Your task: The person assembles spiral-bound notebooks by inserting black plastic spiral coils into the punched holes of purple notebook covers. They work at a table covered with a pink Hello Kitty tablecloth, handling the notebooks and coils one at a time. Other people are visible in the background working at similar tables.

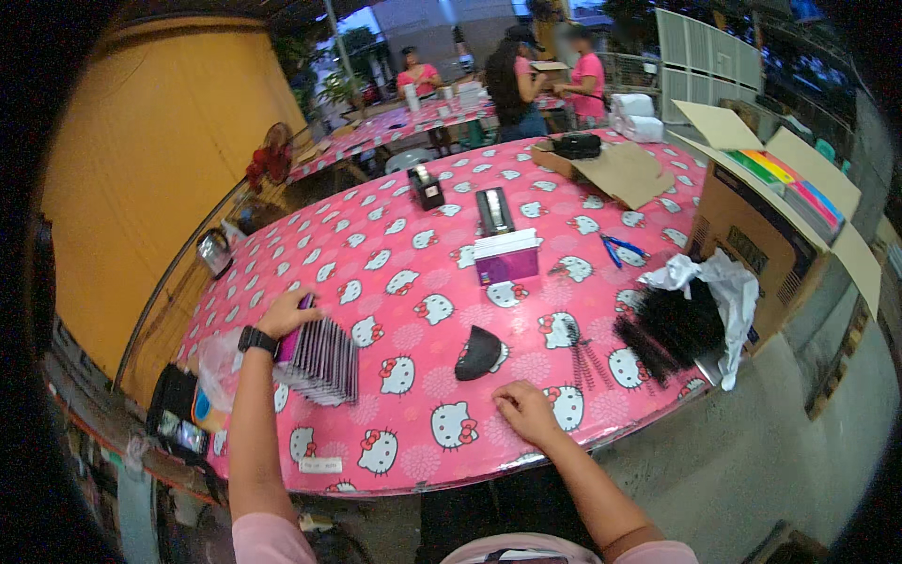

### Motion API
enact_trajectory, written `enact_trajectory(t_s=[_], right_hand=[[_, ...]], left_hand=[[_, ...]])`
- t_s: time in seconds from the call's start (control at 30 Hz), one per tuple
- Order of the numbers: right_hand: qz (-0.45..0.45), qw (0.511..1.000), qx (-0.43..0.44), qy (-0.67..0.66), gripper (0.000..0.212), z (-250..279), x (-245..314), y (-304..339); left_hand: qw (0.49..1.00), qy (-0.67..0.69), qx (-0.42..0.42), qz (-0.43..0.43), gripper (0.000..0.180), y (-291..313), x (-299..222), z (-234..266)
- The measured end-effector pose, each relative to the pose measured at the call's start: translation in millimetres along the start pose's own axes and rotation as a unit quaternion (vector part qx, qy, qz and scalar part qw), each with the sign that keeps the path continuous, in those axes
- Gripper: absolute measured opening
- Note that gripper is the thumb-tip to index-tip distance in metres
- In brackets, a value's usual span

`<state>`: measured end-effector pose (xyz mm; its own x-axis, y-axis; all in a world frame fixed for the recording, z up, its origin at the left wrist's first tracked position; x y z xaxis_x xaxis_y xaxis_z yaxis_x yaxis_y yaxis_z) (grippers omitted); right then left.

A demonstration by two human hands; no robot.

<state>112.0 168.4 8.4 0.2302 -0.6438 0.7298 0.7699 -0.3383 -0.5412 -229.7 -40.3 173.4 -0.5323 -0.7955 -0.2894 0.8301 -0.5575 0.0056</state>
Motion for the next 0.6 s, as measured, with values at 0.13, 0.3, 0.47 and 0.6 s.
enact_trajectory(t_s=[0.13,0.3,0.47,0.6], right_hand=[[0.013,1.000,0.023,0.013,0.014,-5.3,1.3,-0.9],[0.012,1.000,0.008,-0.020,0.017,-3.1,-1.0,-0.4],[-0.013,1.000,-0.011,0.007,0.021,3.8,-19.5,-8.8],[0.062,0.990,-0.118,0.047,0.041,12.1,-11.0,-30.9]], left_hand=[[0.999,0.001,0.029,0.036,0.053,-8.2,14.1,-6.0],[0.999,-0.036,0.008,0.024,0.072,-4.9,8.0,1.1],[0.989,-0.049,0.004,0.139,0.088,0.5,26.0,9.2],[0.986,-0.028,0.027,0.164,0.087,-6.0,60.8,3.8]])
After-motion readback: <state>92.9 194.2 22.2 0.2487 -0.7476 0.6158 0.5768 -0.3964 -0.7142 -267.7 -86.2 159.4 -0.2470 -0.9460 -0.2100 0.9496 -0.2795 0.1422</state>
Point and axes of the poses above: each hand's wrist, its own y-axis away from the middle knuckle, its own z-axis out of the back of the hand, x = y × z, the point moved 10 cm from there along -y, towards the middle knuckle, and after that the axes turned 15 degrees about z, right-handed, at the moved point
